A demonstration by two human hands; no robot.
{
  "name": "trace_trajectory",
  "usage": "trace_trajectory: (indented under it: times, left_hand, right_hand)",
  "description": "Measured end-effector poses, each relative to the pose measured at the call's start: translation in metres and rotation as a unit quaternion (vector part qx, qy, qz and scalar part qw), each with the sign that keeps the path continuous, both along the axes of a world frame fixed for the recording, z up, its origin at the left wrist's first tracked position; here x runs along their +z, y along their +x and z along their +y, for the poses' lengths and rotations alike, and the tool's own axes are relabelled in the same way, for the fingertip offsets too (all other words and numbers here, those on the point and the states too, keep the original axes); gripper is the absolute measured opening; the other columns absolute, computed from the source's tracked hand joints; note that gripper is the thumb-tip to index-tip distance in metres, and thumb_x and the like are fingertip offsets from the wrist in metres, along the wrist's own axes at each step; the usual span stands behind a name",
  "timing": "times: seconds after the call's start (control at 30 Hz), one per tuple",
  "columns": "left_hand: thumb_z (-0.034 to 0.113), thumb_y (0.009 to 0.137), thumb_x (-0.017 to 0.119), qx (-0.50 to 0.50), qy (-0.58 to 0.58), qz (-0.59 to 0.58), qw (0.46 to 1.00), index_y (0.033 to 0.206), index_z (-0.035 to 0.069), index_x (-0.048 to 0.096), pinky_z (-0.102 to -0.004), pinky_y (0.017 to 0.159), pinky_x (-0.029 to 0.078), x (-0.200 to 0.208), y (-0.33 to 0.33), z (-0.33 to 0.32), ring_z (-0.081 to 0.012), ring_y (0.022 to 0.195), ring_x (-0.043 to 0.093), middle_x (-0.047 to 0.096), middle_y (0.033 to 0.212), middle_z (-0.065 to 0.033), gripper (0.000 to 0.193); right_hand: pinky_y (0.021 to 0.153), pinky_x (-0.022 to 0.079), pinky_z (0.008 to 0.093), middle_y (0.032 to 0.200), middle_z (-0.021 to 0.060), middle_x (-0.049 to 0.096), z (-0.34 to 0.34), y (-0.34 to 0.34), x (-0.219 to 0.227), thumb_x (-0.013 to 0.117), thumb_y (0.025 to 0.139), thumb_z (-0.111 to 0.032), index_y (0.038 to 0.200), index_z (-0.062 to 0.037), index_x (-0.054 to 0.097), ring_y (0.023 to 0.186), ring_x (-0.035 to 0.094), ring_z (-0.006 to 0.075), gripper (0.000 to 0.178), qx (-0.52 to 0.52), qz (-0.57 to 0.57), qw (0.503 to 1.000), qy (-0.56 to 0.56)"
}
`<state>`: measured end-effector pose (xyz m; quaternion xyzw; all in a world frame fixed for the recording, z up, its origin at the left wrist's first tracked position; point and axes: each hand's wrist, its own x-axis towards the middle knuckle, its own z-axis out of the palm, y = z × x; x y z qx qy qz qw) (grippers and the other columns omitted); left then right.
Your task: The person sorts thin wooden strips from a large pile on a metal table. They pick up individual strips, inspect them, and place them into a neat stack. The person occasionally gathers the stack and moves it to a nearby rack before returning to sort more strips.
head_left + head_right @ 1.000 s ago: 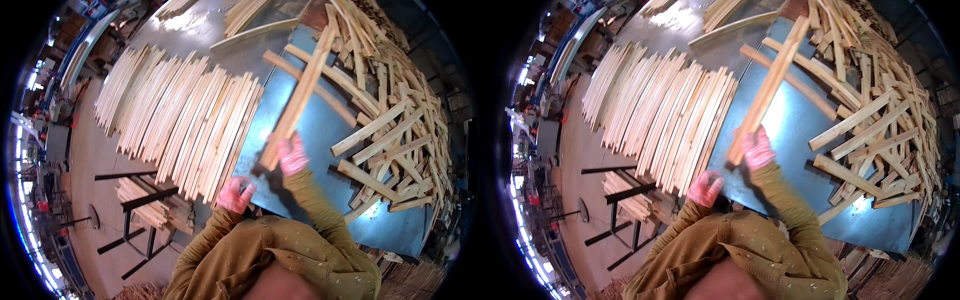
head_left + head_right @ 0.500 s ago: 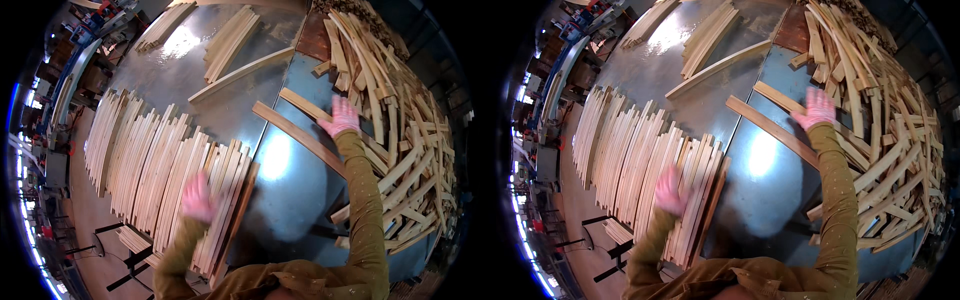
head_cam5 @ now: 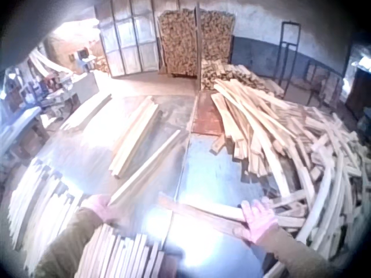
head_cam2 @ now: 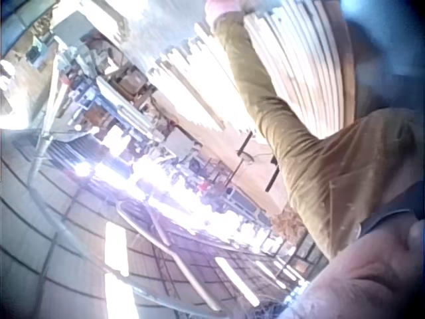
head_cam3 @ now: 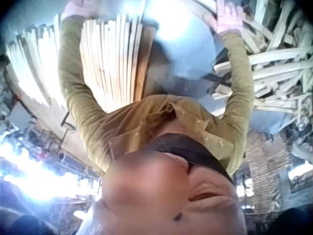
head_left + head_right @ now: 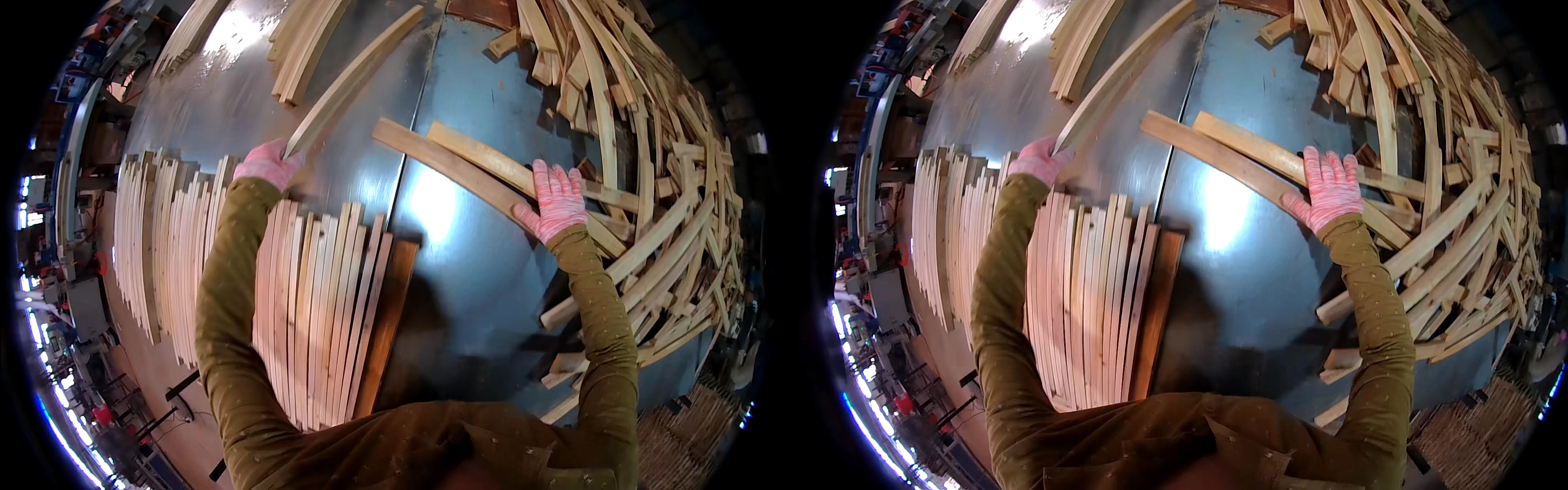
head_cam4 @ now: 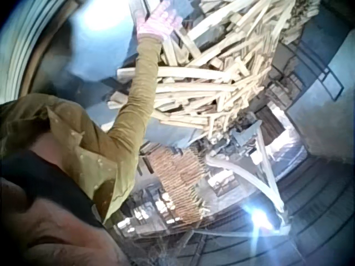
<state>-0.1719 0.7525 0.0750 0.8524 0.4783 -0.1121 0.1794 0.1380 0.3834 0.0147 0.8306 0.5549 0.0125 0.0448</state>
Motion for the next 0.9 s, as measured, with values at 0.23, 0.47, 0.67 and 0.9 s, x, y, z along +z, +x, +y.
trace_trajectory:
  times: [0.23, 0.47, 0.67, 0.9]
  left_hand:
    - [0.02, 0.094, 0.06, 0.222, -0.512, -0.475, 0.681, 0.122, 0.001, 0.052, -0.0359, 0.056, 0.058, 0.059, -0.109, -0.211, -0.0209, 0.067, 0.065, 0.065, 0.098, -0.0149, 0.035]
    - [0.031, 0.097, 0.055, 0.217, -0.462, -0.534, 0.674, 0.123, 0.006, 0.053, -0.0262, 0.056, 0.052, 0.013, -0.116, -0.425, -0.0129, 0.063, 0.059, 0.062, 0.088, -0.006, 0.036]
    - [0.044, 0.097, 0.048, 0.176, -0.489, -0.427, 0.74, 0.121, 0.004, 0.058, -0.0332, 0.071, 0.051, -0.008, -0.091, -0.501, -0.0208, 0.074, 0.062, 0.065, 0.093, -0.0113, 0.048]
    - [0.033, 0.093, 0.062, 0.51, -0.088, -0.315, 0.796, 0.083, 0.004, 0.064, -0.0321, 0.067, 0.048, -0.01, -0.244, -0.554, -0.0146, 0.071, 0.054, 0.061, 0.078, -0.0043, 0.031]
  right_hand:
    - [0.113, 0.027, 0.0465, 0.131, 0.0199, 0.051, -0.075, -0.033, -0.012, 0.066, 0.078, -0.055, 0.143, -0.0074, 0.033, 0.129, 0.043, 0.0341, 0.086, -0.009, -0.001, 1.0, -0.027]
    - [0.105, 0.038, 0.0426, 0.128, 0.0265, 0.053, -0.137, -0.029, -0.001, 0.066, 0.084, -0.05, 0.152, -0.0176, 0.014, 0.129, 0.043, 0.0373, 0.092, -0.154, -0.062, 0.978, -0.124]
    - [0.06, 0.051, 0.0316, 0.091, 0.0062, 0.061, -0.121, -0.204, 0.003, 0.071, 0.088, -0.023, 0.137, -0.0113, 0.042, 0.07, 0.059, 0.0167, 0.059, -0.176, 0.765, 0.558, 0.27]
    - [0.056, 0.05, 0.0283, 0.095, 0.0044, 0.063, -0.18, -0.239, -0.005, 0.074, 0.08, -0.002, 0.143, -0.0101, 0.038, 0.067, 0.058, 0.0144, 0.073, -0.318, 0.688, 0.611, 0.229]
